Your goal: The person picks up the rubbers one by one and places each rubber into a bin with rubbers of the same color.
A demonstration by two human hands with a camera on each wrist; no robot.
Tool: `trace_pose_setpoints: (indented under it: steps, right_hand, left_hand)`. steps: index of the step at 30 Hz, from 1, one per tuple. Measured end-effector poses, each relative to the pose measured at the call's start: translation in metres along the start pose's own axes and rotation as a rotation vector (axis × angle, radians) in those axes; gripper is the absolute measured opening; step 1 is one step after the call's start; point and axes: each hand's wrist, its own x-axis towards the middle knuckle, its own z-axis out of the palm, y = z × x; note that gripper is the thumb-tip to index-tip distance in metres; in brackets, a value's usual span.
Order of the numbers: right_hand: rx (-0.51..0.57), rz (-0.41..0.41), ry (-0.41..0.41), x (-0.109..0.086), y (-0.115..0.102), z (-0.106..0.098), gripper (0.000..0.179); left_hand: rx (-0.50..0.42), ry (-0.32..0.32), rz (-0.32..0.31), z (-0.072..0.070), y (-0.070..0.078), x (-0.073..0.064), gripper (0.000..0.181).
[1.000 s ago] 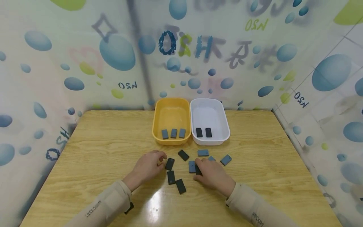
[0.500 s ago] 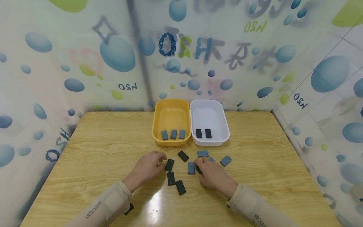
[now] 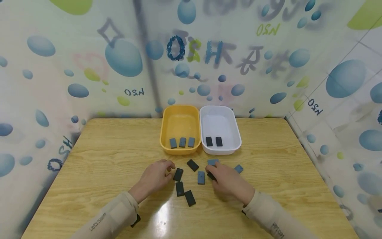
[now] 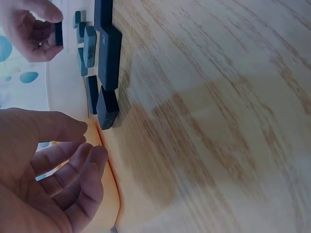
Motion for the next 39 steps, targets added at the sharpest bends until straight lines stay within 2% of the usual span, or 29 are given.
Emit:
trace_pose_setpoints:
  steps: [11, 18, 24, 39]
  right_hand:
    - [-0.028, 0.019, 0.084, 0.001, 0.005, -0.024, 0.032]
    - [-0.044, 0.024, 0.141, 0.004, 0.012, -0.035, 0.035]
    - [-0.057, 0.022, 0.179, 0.006, 0.019, -0.043, 0.032]
    - [-0.068, 0.13, 0.171, 0.014, 0.036, -0.068, 0.036]
  left_hand:
    - [-0.011, -0.013, -0.022, -0.003, 0.001, -0.002, 0.019]
    - [0.001, 0.022, 0.007, -0.003, -0.001, -0.003, 0.02]
    - [-0.005, 0.021, 0.008, -0.003, -0.003, -0.003, 0.021]
    - [-0.005, 0.028, 0.002, -0.005, -0.005, -0.004, 0.02]
